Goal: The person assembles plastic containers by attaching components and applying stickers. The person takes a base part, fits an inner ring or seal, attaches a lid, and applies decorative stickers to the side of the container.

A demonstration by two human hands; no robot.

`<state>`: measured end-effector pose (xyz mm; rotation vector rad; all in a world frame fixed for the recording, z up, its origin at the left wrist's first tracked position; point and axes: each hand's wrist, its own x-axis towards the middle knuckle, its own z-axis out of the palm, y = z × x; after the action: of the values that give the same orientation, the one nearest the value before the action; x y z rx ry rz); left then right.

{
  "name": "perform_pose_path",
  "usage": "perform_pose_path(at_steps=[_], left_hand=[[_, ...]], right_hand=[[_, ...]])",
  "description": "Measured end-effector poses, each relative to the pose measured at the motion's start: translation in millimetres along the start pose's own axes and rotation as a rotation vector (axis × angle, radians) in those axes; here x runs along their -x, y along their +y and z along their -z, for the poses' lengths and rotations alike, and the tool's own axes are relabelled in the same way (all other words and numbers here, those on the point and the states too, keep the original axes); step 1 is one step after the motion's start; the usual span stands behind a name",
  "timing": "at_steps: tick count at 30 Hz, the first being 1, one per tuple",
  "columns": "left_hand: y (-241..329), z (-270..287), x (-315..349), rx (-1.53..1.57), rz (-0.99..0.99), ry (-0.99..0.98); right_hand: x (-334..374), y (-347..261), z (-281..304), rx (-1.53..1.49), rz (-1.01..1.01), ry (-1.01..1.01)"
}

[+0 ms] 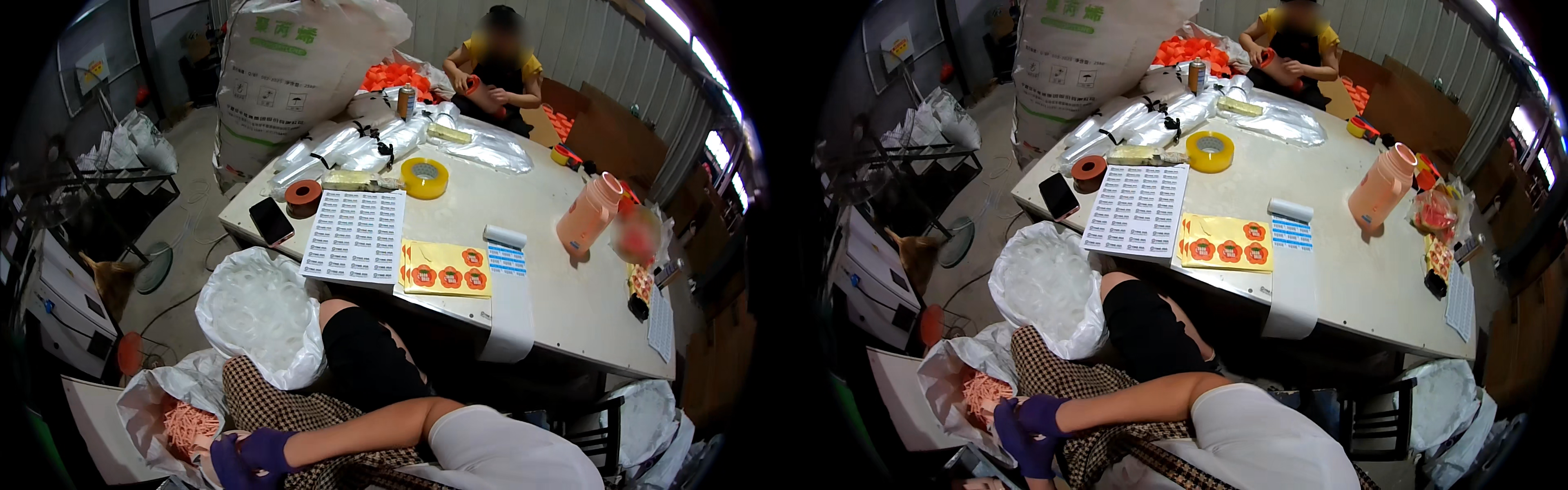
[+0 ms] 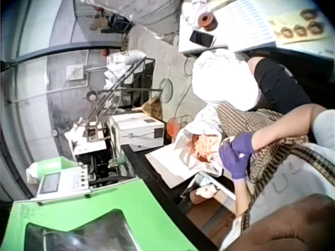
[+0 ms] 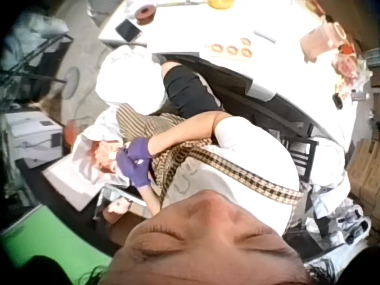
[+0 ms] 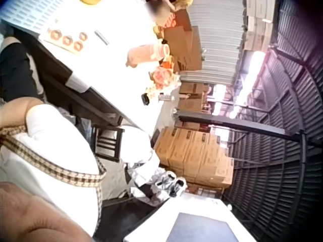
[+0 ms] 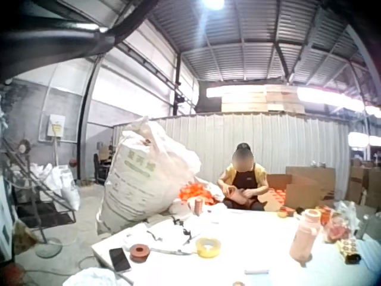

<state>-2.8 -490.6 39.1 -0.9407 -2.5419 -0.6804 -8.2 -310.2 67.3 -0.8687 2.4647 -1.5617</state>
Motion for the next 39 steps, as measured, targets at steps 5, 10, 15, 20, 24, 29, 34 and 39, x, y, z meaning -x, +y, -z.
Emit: perform_pose_path(at_steps=[5,10,15,20,24,29,34,39], left_hand=[[8.6,10.9,-26.5,-0.023,-0.136,-0.113],[33.2,37.0,-33.8,0.046,-0.57,0.014],[52.0,-72.2,-23.7,0.144,-0.842,-0.169],[79.5,-87.3,-36.5,0.229,-0.838,-0.303],[70.5,-88.8,-29.7,0.213,-0.738,-0.202],[76.2,-99.8,-21.2,0.497,-0.359,-0.124],[93.9,-94.2,-60.6,0.307,-0.738,-0.273],[88.1,-87.2,-57.7,0.282,-0.675,-0.279]], right_hand=[[28.0,36.1,-13.8,-0.149,0.094,-0.013],[200.3,3.6,125.0,0.335,0.31,0.793],[401.0,65.5,247.6,0.999,-0.447,1.162],[458.6,121.3,253.9,0.935,-0.764,1.144],[447.6,118.9,263.4,0.843,-0.9,1.21],[439.9,115.1,255.6,0.78,-0.556,1.273],[326.5,45.2,223.8,0.56,-0.384,1.217],[148.9,49.5,185.8,0.122,-0.33,0.734]])
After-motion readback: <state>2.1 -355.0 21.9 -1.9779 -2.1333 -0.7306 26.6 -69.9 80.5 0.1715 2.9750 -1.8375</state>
